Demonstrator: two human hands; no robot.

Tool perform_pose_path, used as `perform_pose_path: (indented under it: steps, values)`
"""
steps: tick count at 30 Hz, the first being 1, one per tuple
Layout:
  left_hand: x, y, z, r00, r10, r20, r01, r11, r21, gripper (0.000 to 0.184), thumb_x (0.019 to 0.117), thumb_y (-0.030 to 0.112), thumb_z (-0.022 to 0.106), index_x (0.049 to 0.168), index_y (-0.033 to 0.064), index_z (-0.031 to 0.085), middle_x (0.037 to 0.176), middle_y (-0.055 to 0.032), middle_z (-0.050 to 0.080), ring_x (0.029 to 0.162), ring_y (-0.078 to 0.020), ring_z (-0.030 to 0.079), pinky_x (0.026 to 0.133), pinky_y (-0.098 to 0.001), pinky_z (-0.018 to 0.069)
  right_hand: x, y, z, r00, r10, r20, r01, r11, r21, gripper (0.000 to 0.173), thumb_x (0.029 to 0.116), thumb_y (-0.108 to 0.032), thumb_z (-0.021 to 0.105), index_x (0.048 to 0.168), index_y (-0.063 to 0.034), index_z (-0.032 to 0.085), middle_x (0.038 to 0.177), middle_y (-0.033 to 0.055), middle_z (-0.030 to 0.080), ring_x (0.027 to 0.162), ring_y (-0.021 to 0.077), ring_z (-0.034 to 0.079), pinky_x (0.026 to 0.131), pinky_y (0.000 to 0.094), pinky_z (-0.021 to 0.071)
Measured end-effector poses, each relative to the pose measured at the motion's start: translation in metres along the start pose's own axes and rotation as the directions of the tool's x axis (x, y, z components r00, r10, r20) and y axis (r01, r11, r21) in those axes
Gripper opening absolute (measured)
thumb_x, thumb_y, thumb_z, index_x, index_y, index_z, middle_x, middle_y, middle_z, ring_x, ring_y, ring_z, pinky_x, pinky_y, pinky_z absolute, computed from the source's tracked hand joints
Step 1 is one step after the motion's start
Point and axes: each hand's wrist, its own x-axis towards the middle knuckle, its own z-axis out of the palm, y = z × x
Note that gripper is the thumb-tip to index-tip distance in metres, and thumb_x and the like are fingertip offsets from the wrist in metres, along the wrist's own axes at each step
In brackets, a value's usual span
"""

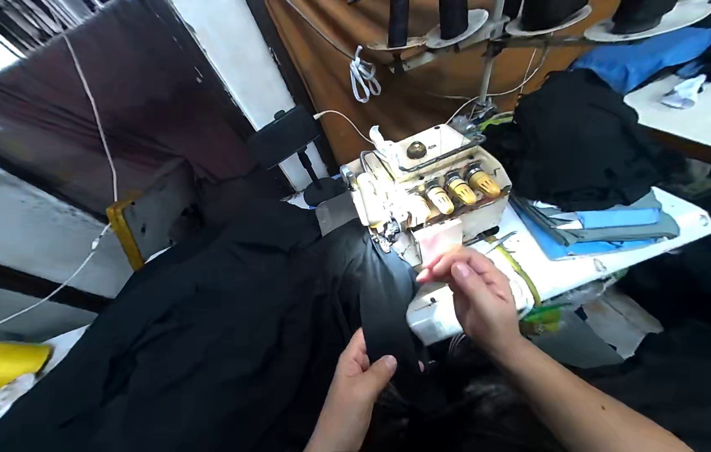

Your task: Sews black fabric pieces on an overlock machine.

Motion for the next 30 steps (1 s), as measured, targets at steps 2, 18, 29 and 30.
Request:
perform_pose_path:
  steps: [2,18,29,30]
  values:
    - [-0.009,-0.005,0.003,0.989,0.14,0.037,-0.136,0.986,-0.096,0.04,0.0955,0.01,0.064,0.133,0.0069,0.05,0.116,0.0001,0.072,0.103,-0.0142,0.072,0.093,-0.0366,0.06,-0.017,-0.007,0.01,0.954,0.181,0.239,-0.205,0.975,0.081,0.043,0.1077,-0.047,0.039,0.093,-0.021,0.07,0.093,-0.0147,0.071,0.088,0.0006,0.069,0.081,0.0242,0.0602]
    - [-0.041,-0.103,0.009,0.602,0.793,0.089,-0.365,0.175,0.915,0.016,0.0974,0.014,0.058,0.092,0.0067,0.071,0.085,-0.0066,0.067,0.091,-0.0136,0.066,0.101,-0.0262,0.0472,-0.107,-0.027,0.01,0.786,0.526,0.325,-0.397,0.833,-0.386,0.028,0.1012,-0.015,0.049,0.088,0.0001,0.07,0.096,0.001,0.066,0.087,-0.0038,0.062,0.079,0.0143,0.0532]
    - [-0.026,-0.061,0.018,0.923,0.384,0.012,-0.348,0.823,0.448,0.02,0.0974,0.002,0.054,0.101,-0.0066,0.072,0.095,-0.006,0.072,0.091,-0.0028,0.068,0.085,-0.0177,0.0559,-0.01,-0.115,-0.028,0.964,0.241,0.114,-0.241,0.971,-0.014,0.013,0.0947,-0.032,0.065,0.092,-0.0248,0.076,0.09,-0.009,0.073,0.087,0.003,0.068,0.082,0.0251,0.0572]
    - [-0.023,-0.056,0.019,0.958,0.285,-0.028,-0.271,0.934,0.234,0.021,0.1002,0.005,0.051,0.104,-0.002,0.071,0.093,0.0,0.072,0.086,-0.0016,0.069,0.081,-0.0191,0.0578,-0.02,-0.118,-0.03,0.935,0.293,0.197,-0.278,0.955,-0.103,0.013,0.0934,-0.037,0.067,0.09,-0.0277,0.075,0.085,-0.0137,0.071,0.082,-0.0028,0.066,0.077,0.0191,0.0561]
